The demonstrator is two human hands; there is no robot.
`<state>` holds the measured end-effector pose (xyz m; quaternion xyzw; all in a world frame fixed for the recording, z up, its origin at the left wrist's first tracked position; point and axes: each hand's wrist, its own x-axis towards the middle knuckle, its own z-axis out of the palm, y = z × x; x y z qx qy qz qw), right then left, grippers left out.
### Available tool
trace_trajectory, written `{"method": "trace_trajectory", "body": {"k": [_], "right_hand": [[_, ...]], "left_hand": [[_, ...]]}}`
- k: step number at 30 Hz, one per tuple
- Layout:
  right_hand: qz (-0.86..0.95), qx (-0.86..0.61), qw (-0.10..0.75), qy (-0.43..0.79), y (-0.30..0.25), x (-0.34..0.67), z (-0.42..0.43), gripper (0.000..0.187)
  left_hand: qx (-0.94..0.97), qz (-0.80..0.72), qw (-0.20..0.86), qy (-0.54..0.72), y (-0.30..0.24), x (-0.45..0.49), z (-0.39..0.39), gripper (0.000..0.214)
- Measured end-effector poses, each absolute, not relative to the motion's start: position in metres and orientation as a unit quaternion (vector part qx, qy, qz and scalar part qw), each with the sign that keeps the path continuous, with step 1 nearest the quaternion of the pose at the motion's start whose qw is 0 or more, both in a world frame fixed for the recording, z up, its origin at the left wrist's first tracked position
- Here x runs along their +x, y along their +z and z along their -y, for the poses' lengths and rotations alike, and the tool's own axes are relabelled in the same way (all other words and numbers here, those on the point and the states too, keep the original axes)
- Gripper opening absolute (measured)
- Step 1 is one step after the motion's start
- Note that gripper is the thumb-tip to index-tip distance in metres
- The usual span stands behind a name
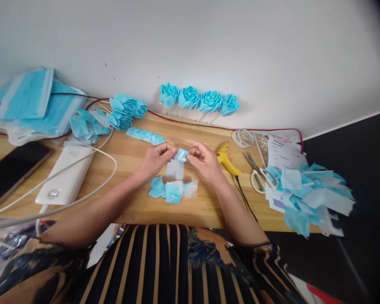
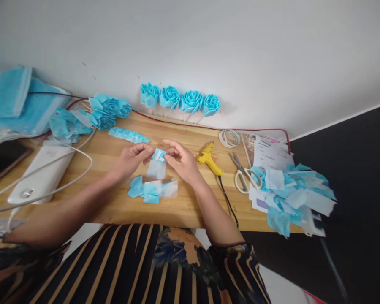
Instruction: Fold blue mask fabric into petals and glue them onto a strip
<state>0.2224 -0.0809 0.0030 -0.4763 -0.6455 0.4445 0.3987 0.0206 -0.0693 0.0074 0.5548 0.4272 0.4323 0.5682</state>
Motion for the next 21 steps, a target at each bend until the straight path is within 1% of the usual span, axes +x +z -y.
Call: {"method": "trace_trajectory", "body": {"k": [3,6,9,13,16,19,21], "right_hand": [[0.664,-0.486,0.389,0.414,0.002,0.22,0.083,0.048],[0.684,-0.486,0.38,0.389,0.003,0.219,0.087,0.046],[0.685,-0.484,0.392,0.377,0.001,0.219,0.088,0.044],[0.655,-0.492,0.42,0.391,-0.003,0.221,0.088,0.042],[0.615,-0.509,0.448,0.403,-0.005,0.223,0.086,0.04],[0.58,-0.522,0.48,0.4,-0.008,0.226,0.084,0.036],[0.567,-0.523,0.495,0.4,-0.01,0.228,0.083,0.034]], "left_hand": [[0.558,-0.422,0.568,0.433,0.007,0.021,0.069,0.033],[0.59,-0.417,0.551,0.417,0.005,0.021,0.069,0.027],[0.611,-0.426,0.528,0.408,0.002,0.022,0.07,0.02],[0.603,-0.433,0.531,0.409,0.0,0.022,0.069,0.019],[0.546,-0.423,0.575,0.438,0.0,0.019,0.065,0.024],[0.431,-0.406,0.63,0.503,0.002,0.014,0.059,0.03],[0.342,-0.389,0.65,0.556,0.006,0.007,0.053,0.028]]}}
